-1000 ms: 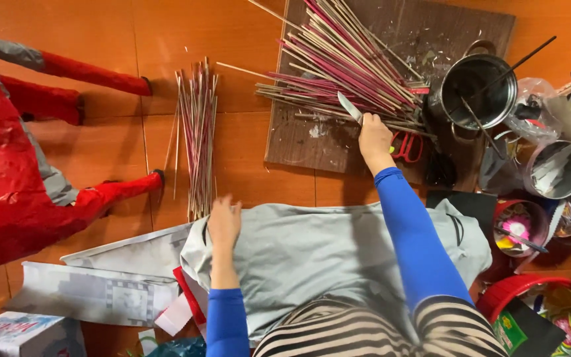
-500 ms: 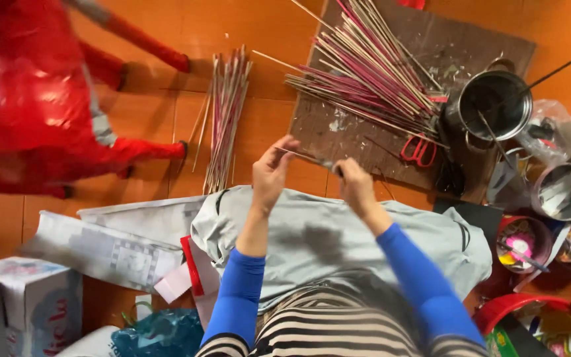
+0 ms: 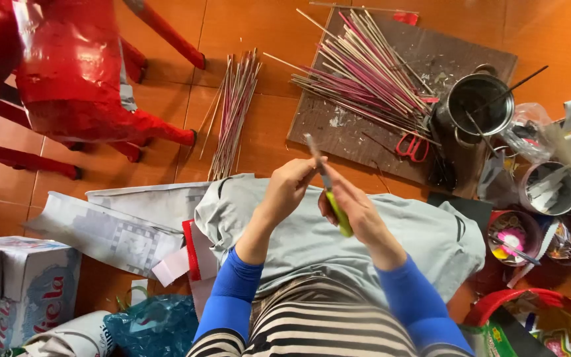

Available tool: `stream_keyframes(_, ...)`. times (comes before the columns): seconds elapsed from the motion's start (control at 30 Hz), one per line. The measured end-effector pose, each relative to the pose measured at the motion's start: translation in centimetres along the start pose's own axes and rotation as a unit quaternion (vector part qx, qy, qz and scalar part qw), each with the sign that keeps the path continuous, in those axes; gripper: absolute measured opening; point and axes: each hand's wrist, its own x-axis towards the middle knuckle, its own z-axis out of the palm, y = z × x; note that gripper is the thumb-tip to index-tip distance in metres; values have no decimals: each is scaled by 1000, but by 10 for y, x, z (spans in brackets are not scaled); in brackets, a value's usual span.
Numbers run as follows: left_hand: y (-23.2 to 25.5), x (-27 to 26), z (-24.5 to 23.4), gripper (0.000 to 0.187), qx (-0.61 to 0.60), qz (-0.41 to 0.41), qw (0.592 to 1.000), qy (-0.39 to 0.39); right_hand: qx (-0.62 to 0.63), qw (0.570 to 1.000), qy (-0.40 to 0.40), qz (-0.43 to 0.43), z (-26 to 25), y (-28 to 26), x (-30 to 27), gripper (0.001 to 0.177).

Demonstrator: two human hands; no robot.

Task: The person is using a knife to shave and sharpen thin bamboo sticks.

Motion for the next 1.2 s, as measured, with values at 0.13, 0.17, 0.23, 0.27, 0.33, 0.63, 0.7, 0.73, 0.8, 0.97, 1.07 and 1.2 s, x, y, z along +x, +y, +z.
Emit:
stream_keyframes(0.13, 15, -3, -2, 32, 16, -1, 1000, -22, 53, 998, -10, 14, -6, 13, -12, 57)
stream_keyframes(0.17, 16, -4, -1, 34, 24, 20, 999, -17, 105, 994, -14, 25, -6, 13, -13, 57)
stream_keyframes(0.23, 18, -4, 0, 35, 30, 43, 999, -8, 153, 987, -18, 38, -7, 13, -16, 57)
stream_keyframes(0.27, 19, -5, 1, 35, 25, 10, 999, -29, 175, 983, -23, 42, -8, 12, -18, 56)
stream_keyframes(0.33, 19, -6, 2, 35, 19, -22, 998, -47, 195, 979, -29, 48, -9, 12, -21, 56)
stream_keyframes(0.63, 21, -9, 6, 23, -1, 34, 999, -38, 213, 975, -57, 5, -10, 12, -29, 54)
stream_keyframes(0.7, 19, -9, 7, 19, 16, 48, 998, -38, 210, 976, -54, 1, -8, 10, -30, 54)
stream_keyframes(0.73, 21, -9, 6, 19, 16, 47, 998, -37, 209, 976, -55, 2, -7, 10, -30, 54)
stream_keyframes(0.8, 26, -9, 5, 21, 2, 31, 999, -42, 204, 978, -48, 3, -7, 10, -31, 55)
stream_keyframes(0.97, 28, -9, 4, 22, 5, 31, 999, -45, 196, 979, -58, 3, 2, 0, -31, 58)
stream_keyframes(1.07, 27, -10, 4, 24, 0, 27, 998, -59, 195, 979, -62, 4, 1, 1, -34, 54)
stream_keyframes(1.2, 22, -11, 6, 22, 28, 25, 996, -85, 204, 978, -40, 19, -3, 5, -35, 36)
